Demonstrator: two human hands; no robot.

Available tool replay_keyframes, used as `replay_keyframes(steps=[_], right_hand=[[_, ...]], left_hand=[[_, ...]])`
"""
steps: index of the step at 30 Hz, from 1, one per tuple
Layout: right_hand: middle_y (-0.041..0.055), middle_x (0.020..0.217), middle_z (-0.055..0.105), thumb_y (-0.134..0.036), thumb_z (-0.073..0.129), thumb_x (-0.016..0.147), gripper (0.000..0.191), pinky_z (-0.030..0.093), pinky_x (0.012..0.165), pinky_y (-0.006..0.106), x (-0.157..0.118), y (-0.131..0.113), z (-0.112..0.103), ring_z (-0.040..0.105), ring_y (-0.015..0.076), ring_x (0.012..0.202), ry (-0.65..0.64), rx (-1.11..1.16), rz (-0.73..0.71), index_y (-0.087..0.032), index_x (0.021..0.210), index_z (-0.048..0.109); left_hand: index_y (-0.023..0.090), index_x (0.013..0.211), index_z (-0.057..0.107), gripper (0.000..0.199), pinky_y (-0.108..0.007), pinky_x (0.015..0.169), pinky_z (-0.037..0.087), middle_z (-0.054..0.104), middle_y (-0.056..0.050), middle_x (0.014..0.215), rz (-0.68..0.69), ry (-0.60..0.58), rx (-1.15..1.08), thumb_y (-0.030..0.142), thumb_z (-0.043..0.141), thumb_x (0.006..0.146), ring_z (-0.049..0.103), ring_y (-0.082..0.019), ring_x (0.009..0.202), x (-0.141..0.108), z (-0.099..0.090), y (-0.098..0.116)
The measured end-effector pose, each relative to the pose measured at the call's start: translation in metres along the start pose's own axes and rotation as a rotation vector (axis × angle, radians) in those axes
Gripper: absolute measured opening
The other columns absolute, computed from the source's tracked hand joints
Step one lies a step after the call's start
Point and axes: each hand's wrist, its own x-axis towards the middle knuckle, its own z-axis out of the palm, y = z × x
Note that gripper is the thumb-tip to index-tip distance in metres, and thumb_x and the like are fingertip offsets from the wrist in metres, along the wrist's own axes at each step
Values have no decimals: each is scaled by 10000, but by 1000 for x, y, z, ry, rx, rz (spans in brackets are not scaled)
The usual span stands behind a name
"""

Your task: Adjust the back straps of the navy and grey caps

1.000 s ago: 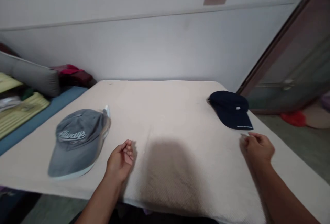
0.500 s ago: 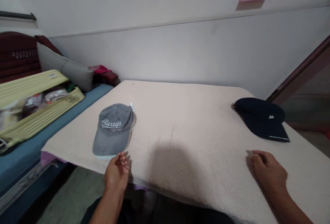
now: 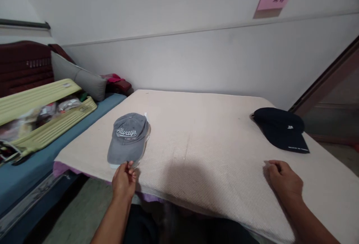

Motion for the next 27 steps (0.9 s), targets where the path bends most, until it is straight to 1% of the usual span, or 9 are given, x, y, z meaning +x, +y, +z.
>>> replay_keyframes(steps=[5,7,10,14,17,19,22,27], right_hand=[[68,893,666,-354,440,751,188,417,747,344,-3,-4,-3,614,283,839,5,18,-1,-269,868,561],[70,901,666,-349,446,751,183,417,742,345,-2,-3,-3,615,284,835,6,19,-2,-269,868,561],[63,893,666,-365,456,751,189,415,729,344,1,1,0,613,284,827,5,1,8,-274,877,564],[51,876,666,-382,458,750,206,415,712,338,4,5,4,610,274,801,2,-15,7,-277,886,572],[52,890,668,-379,460,746,210,413,723,338,3,5,4,606,269,809,13,-5,4,-275,886,578],[54,900,667,-376,466,744,214,412,730,337,2,4,3,604,268,813,9,2,0,-272,892,581],[55,881,666,-365,474,739,214,410,733,336,0,0,0,601,267,796,-3,9,10,-264,890,585],[68,848,661,-359,465,743,203,407,717,334,-3,-4,-4,598,270,792,18,30,-1,-251,870,582]], left_hand=[[181,633,416,248,-137,287,220,365,108,426,10,-54,93,177,625,767,280,-20,276,9,8,19],[181,619,411,269,-136,281,203,341,114,412,21,-64,129,179,644,753,269,-21,272,14,7,24],[167,642,445,231,-134,287,251,451,86,453,48,-22,172,195,644,757,318,-22,285,20,3,24],[133,682,519,146,-137,301,343,584,19,528,48,39,214,168,629,772,456,-52,331,19,-6,19],[99,737,569,72,-142,346,426,662,-55,633,2,23,220,100,563,809,571,-86,420,12,-10,19],[82,750,579,103,-152,409,481,681,-86,684,-23,6,208,49,515,823,615,-96,486,6,-10,20],[93,737,572,137,-158,461,511,674,-62,670,-12,14,183,26,495,828,629,-92,515,1,-7,20],[137,749,566,55,-135,344,422,614,18,569,49,38,177,110,595,787,557,-78,393,0,4,24]])
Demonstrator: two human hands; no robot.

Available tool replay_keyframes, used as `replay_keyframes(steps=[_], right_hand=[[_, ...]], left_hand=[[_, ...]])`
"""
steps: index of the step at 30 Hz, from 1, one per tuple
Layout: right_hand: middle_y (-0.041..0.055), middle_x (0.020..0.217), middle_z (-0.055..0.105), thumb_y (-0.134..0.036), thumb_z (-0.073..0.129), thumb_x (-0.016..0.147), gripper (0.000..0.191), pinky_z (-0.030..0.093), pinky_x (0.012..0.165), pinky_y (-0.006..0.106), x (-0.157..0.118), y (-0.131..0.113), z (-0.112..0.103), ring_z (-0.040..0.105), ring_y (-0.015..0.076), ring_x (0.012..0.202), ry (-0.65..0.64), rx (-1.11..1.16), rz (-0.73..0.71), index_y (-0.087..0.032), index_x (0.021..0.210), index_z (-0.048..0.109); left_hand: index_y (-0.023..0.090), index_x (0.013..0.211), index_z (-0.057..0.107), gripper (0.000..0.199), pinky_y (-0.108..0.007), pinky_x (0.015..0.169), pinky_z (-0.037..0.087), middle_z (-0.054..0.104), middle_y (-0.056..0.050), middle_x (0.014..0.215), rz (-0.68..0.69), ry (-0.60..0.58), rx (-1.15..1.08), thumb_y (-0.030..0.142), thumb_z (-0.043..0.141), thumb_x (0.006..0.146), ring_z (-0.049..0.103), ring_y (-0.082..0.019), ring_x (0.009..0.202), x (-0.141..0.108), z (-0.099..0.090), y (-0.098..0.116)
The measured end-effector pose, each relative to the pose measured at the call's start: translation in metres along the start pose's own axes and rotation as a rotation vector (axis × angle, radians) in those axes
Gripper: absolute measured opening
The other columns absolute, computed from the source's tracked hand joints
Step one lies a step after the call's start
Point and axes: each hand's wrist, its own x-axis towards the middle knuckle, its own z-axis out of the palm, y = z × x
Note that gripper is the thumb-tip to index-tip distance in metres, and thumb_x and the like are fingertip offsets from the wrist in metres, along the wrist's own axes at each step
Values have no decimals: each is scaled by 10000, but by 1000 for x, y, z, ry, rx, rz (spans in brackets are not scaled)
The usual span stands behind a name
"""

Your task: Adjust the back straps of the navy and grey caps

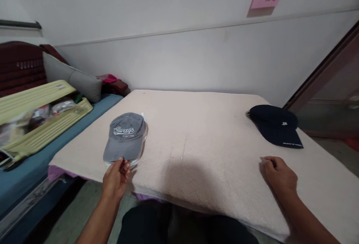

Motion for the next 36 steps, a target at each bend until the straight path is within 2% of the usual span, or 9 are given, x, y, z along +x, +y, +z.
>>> replay_keyframes(steps=[10,14,17,21,25,27,29,32,36], right_hand=[[63,833,657,-349,459,758,194,400,689,331,1,2,4,591,265,774,10,-16,4,-251,874,580],[60,819,648,-319,486,741,169,397,708,344,-1,-1,-1,578,263,770,19,30,4,-247,858,585],[55,766,616,-282,537,690,132,378,757,371,-3,-10,-5,551,265,776,52,182,83,-225,794,594],[42,713,573,-220,525,650,164,402,730,364,-21,-47,4,540,218,717,77,485,244,-177,796,585],[53,629,616,-371,589,698,246,452,577,310,-67,-123,22,559,169,544,-337,722,156,-139,758,643],[99,760,670,-479,563,770,376,482,664,322,-91,-165,27,622,180,648,-846,1084,159,-124,859,649],[104,804,690,-553,501,813,448,490,705,324,-107,-197,29,652,196,734,-1111,1312,212,-138,905,645],[89,862,713,-507,479,847,394,492,773,357,-112,-212,31,661,222,854,-1126,1545,273,-165,968,634],[64,826,726,-296,631,770,213,489,827,372,-101,-185,29,672,224,850,-1080,1577,366,-164,936,644]], left_hand=[[155,679,502,140,-126,323,334,541,56,536,71,-67,-51,77,607,730,458,-47,371,-2,20,22],[169,598,404,266,-140,346,301,488,83,533,192,-173,-202,60,631,685,394,-29,368,1,25,24],[172,577,365,321,-151,361,297,479,85,548,258,-306,-268,58,650,670,388,-30,385,-5,31,22],[174,575,372,341,-158,375,295,433,90,521,194,-407,-261,105,691,674,378,-33,397,-30,48,10],[176,541,361,383,-172,383,295,391,91,459,63,-455,-233,172,715,686,371,-44,394,-65,71,-17],[177,537,364,380,-176,385,291,370,94,430,-9,-500,-225,194,700,714,362,-46,383,-81,78,-36],[177,589,432,291,-178,385,285,439,88,466,-79,-548,-186,209,677,743,381,-43,383,-92,78,-57],[172,700,546,126,-194,425,344,566,48,565,-207,-633,-20,205,658,746,500,-73,450,-98,68,-85],[131,886,643,174,-304,718,481,702,-69,859,-487,-840,111,185,658,721,653,-198,786,-82,48,-92]])
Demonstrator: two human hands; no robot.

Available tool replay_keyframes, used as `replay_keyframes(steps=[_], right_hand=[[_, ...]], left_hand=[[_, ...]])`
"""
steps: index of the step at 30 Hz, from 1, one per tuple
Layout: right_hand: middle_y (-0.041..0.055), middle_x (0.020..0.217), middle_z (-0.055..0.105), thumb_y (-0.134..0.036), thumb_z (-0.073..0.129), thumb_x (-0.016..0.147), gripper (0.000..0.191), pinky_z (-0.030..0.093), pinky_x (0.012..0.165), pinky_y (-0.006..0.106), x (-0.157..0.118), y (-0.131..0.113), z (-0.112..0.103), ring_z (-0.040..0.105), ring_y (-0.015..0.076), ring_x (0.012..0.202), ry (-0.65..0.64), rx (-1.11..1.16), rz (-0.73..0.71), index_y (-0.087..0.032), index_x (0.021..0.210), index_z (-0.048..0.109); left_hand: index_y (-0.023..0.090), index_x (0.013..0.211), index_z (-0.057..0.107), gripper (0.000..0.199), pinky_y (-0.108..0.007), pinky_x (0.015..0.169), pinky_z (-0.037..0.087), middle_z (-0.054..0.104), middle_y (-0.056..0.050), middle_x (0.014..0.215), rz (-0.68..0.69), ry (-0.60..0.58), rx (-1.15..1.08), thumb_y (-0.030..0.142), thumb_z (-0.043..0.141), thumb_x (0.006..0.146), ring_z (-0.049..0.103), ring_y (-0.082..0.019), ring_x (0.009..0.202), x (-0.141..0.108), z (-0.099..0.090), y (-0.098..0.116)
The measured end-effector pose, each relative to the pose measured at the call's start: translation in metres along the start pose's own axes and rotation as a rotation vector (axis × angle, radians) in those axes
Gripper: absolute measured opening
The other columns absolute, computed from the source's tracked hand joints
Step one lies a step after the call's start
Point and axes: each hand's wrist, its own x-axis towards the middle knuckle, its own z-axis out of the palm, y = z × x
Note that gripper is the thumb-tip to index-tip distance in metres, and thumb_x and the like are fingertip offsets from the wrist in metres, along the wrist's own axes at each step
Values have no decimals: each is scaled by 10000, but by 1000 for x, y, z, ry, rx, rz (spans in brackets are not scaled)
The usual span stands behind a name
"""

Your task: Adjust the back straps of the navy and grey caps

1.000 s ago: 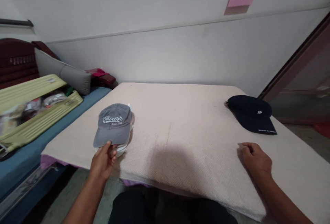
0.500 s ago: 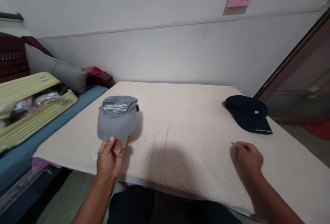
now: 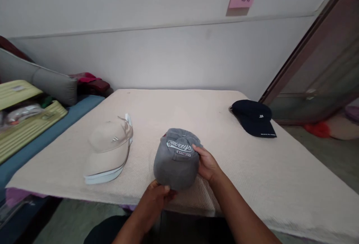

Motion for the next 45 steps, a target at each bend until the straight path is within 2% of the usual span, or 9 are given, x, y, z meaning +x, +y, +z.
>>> replay_keyframes(steps=[6,10,18,22,25,29,35,38,45], right_hand=[[78,952,713,-204,700,707,310,483,855,391,-28,-6,-14,672,213,845,-124,-50,-11,-165,1009,643],[72,886,712,-207,744,670,345,481,849,415,-37,13,-13,668,217,832,-201,-145,76,-158,997,648],[83,1096,660,-252,787,634,506,383,992,439,-43,22,-15,593,233,1050,-428,-487,171,-177,1109,630],[113,1112,642,-398,784,618,599,405,956,431,-43,19,-18,590,251,1045,-522,-264,250,-164,1140,607],[99,1008,672,-539,691,680,530,435,905,358,-38,16,-22,626,209,945,-376,-3,190,-161,1050,643],[44,826,682,-378,677,742,243,475,741,276,-30,9,-23,633,148,739,-163,43,89,-166,858,662],[21,754,653,-174,700,656,197,441,638,239,-30,0,-23,591,126,658,-165,-70,-12,-157,846,654],[23,721,629,-140,685,638,138,409,605,231,-32,-2,-27,562,119,642,-255,-188,65,-138,772,651],[12,718,597,-196,710,625,197,389,575,228,-28,-7,-30,522,112,626,-275,-354,172,-146,805,650]], left_hand=[[118,977,677,389,-343,831,471,726,-114,890,-138,-234,-242,428,465,875,666,-223,856,15,-24,40],[127,867,707,243,-345,857,479,740,-76,733,-85,-137,-263,240,491,866,691,-219,808,36,-18,59],[122,763,698,153,-340,812,525,736,-64,706,100,23,-166,87,549,755,698,-235,777,60,8,105],[147,746,701,84,-315,755,534,727,-42,693,76,-71,-52,114,638,701,692,-226,721,53,2,97],[158,811,713,148,-296,711,523,726,-48,722,4,-183,50,106,665,682,679,-207,682,43,-7,85],[147,857,716,195,-272,636,503,722,-76,752,-102,-273,128,126,678,667,654,-186,637,37,-5,76],[120,889,711,342,-241,596,462,720,-84,789,-93,-170,243,-4,587,595,625,-159,617,49,9,70],[118,839,715,387,-227,575,449,699,-46,698,-46,-119,174,-36,530,536,601,-140,579,58,13,65],[88,855,723,276,-308,685,506,723,-88,735,-139,-32,-43,125,573,626,653,-207,663,61,17,60]])
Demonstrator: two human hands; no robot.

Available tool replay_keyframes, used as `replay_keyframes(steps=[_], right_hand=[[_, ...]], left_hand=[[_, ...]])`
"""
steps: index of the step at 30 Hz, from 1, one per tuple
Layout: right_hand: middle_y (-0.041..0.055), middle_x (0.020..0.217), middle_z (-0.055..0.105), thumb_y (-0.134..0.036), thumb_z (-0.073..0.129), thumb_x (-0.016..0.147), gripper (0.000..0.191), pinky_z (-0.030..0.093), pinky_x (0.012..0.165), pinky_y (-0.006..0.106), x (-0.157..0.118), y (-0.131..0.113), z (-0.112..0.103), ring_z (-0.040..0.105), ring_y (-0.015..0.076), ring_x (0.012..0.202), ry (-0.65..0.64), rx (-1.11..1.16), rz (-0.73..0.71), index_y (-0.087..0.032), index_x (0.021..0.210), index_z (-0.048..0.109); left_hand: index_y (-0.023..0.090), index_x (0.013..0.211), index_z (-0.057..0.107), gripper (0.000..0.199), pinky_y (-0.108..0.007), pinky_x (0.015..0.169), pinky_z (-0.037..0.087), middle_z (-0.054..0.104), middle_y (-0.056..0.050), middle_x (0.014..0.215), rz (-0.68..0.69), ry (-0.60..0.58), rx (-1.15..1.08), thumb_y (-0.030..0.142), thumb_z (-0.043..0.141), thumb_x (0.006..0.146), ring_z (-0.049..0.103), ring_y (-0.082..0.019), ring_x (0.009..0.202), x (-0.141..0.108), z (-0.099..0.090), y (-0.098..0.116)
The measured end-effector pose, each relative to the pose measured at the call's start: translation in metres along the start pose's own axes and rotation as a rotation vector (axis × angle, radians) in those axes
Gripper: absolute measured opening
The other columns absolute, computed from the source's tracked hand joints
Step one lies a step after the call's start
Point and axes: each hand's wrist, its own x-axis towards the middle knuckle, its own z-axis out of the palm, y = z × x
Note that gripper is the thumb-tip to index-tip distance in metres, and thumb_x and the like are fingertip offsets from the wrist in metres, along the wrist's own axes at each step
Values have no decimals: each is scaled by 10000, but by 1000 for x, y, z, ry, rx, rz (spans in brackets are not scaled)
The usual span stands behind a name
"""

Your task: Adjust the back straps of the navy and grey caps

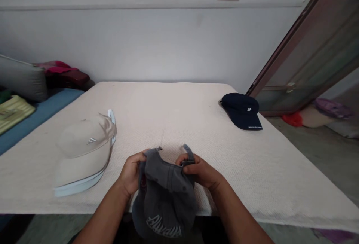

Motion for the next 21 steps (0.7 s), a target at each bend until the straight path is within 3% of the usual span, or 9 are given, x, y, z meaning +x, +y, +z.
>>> replay_keyframes(steps=[2,4,8,12,16,21], right_hand=[[27,739,599,-266,682,693,182,398,584,236,2,-4,4,537,118,639,19,6,-45,-139,817,642],[45,752,605,-343,615,775,215,413,612,251,5,-7,9,556,130,664,69,28,-114,-135,825,629],[22,695,593,-388,599,797,249,408,579,246,17,-5,12,545,114,595,331,75,-225,-148,866,593],[-27,638,541,-427,595,783,298,249,411,190,26,1,7,376,43,414,518,63,-289,-161,912,565],[-34,607,519,-488,519,818,342,165,367,186,28,5,6,287,30,361,537,-48,-260,-162,916,555],[-30,603,523,-373,593,778,220,210,369,180,26,7,5,364,38,394,461,-96,-156,-158,812,559]], left_hand=[[87,852,724,242,-327,713,510,728,-105,759,-42,34,19,233,593,711,661,-221,686,-3,3,-1],[104,857,721,224,-302,694,507,730,-97,775,2,66,101,276,630,747,657,-198,669,-5,7,-2],[116,921,701,233,-259,660,486,728,-91,831,117,23,273,233,696,720,647,-171,674,-6,10,-7],[126,948,686,267,-268,673,476,722,-82,844,114,58,333,228,705,702,647,-181,709,0,7,-11],[161,953,677,299,-262,627,461,717,-47,789,75,109,355,187,719,659,636,-167,650,9,3,-16],[190,927,680,275,-238,554,419,708,-14,732,44,158,386,166,693,653,599,-142,576,23,2,-25]])
